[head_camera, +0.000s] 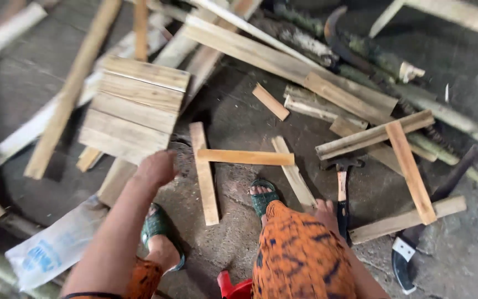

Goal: The person arranges thin wooden strips on the floor into an H-shaped frame, aligning a horizontal crossbar across two vertical supports. They hammer nails into the joints, reposition the strips, and add another crossbar while working on the concrete floor.

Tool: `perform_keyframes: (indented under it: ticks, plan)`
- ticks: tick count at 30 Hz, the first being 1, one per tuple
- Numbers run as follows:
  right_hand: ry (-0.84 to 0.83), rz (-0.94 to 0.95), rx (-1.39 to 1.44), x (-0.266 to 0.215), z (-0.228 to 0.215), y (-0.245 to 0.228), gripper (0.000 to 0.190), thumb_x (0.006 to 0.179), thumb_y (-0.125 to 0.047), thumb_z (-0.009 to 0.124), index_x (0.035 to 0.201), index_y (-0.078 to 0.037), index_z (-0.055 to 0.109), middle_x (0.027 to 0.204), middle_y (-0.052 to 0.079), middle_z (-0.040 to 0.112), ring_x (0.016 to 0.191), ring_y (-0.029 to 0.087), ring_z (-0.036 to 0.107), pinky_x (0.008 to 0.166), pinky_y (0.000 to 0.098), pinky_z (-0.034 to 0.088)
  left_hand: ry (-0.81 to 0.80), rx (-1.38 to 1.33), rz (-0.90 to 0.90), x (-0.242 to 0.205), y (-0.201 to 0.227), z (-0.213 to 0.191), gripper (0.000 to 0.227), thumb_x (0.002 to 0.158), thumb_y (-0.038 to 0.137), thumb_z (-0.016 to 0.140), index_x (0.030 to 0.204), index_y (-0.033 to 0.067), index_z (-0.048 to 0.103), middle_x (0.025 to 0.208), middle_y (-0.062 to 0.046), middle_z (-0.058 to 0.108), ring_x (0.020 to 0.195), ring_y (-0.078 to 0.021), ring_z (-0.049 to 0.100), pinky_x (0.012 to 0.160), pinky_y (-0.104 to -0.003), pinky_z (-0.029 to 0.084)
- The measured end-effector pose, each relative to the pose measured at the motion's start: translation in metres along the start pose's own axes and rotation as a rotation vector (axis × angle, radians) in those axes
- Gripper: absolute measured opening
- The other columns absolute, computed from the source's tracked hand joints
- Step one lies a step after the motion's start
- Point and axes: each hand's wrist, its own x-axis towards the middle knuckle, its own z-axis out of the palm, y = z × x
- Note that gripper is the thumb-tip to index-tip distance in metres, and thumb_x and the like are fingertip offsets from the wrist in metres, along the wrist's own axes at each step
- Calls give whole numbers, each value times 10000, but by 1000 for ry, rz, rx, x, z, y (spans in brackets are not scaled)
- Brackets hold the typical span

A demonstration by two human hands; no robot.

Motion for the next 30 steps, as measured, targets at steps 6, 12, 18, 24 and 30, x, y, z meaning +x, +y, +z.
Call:
perform_keyframes:
  ticks: [6, 12, 18, 24, 30]
  plan:
    - [-91, 8, 16, -7, -3, 23, 688, 684, -681, 552, 1262, -327, 435, 1172, 37, 429, 1099, 253, 556, 848, 354, 525, 163, 44, 14, -193, 57, -153, 415, 786, 349, 637, 1186, 271, 558, 977, -65, 628, 955, -307, 645, 813, -440, 520]
    - [-167, -166, -7, 48, -26, -36, 667, 742, -602, 549, 1330, -333, 387, 1283, 82, 379, 1160, 312, 509, 903, 402, 494, 501, -543, -129, -314, 3, -106, 470, 774, 313, 629, 1219, 174, 572, 1055, -107, 659, 881, -315, 653, 773, -457, 523]
    - [-350, -217, -124, 90, -34, -50, 660, 801, -523, 546, 1399, -339, 339, 1395, 128, 329, 1222, 370, 461, 958, 450, 463, 186, -710, -566, -300, -46, 126, 179, 858, 347, 518, 857, 171, 551, 761, -72, 640, 695, -205, 550, 676, -352, 451]
    - [-398, -270, -303, 150, -76, -100, 573, 826, -479, 521, 1365, -334, 390, 1275, 126, 414, 1156, 372, 516, 924, 473, 476, -51, -586, -414, -188, -66, 250, 379, 793, 403, 579, 1148, 274, 582, 1052, -28, 686, 951, -279, 644, 860, -427, 518]
    - [-347, -139, -375, 160, -116, -195, 565, 837, -427, 537, 1348, -235, 394, 1181, 85, 455, 1107, 315, 510, 858, 443, 460, -165, -383, -293, 4, -9, 157, 519, 787, 501, 595, 1259, 329, 464, 1187, 9, 545, 941, -328, 656, 825, -458, 546]
